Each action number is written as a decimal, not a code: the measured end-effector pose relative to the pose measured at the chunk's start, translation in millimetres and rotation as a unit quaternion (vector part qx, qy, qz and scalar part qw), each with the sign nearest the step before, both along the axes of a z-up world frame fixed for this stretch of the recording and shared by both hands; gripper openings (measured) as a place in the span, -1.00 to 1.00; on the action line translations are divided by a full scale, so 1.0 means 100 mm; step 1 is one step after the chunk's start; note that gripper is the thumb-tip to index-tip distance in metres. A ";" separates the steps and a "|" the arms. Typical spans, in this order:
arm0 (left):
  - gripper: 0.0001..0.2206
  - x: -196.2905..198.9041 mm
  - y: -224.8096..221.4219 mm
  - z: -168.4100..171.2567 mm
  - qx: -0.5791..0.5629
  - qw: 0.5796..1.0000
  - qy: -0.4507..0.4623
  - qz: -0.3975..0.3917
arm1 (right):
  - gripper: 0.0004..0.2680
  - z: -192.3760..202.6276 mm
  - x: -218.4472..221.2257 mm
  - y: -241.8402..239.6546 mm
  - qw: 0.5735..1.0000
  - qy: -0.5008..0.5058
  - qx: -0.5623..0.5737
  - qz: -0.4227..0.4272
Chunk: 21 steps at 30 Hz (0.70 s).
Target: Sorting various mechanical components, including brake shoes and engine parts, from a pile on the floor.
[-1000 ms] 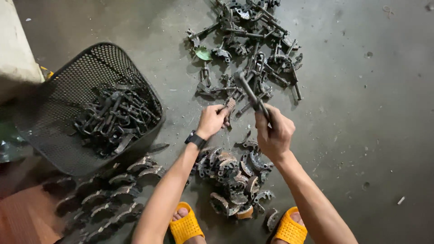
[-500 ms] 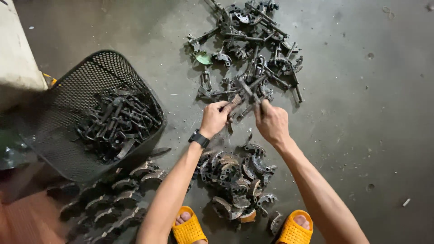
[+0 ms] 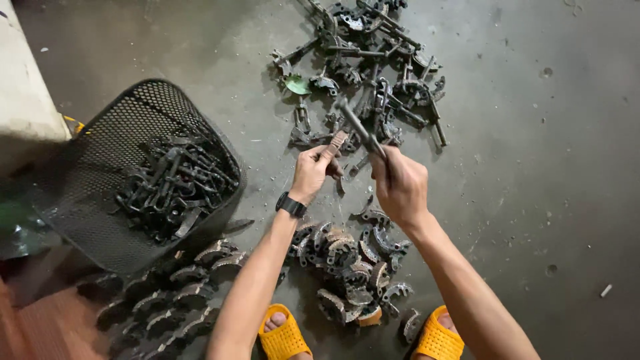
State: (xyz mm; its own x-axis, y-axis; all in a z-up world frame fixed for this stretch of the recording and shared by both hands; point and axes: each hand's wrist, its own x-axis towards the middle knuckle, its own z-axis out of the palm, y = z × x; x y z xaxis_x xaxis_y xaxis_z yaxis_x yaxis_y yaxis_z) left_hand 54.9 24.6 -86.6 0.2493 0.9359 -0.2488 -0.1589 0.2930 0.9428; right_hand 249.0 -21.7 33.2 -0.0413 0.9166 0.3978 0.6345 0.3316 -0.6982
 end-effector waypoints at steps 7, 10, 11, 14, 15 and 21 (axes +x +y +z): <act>-0.71 -0.02 0.04 0.26 0.000 0.995 -0.094 -0.015 | -0.81 -0.60 0.23 0.16 0.969 -0.189 -0.154 -0.032; -0.74 -0.04 0.11 0.38 0.081 0.996 0.046 -0.003 | -0.85 -0.15 0.13 0.08 0.990 -0.101 -0.087 -0.054; -0.75 -0.05 0.11 0.43 0.100 0.992 0.082 0.004 | -0.90 0.02 0.10 0.08 0.996 -0.042 -0.069 -0.026; -0.73 -0.14 0.08 0.41 0.208 0.959 0.191 0.014 | -0.91 0.22 0.23 0.09 0.993 0.104 -0.054 0.000; -0.74 -0.17 0.08 0.37 0.293 0.919 0.262 0.019 | -0.86 0.23 0.32 0.10 0.980 0.190 -0.056 0.002; -0.78 -0.26 -0.27 0.26 0.286 0.920 0.267 -0.035 | -0.84 0.28 0.71 0.39 0.710 0.653 -0.211 -0.157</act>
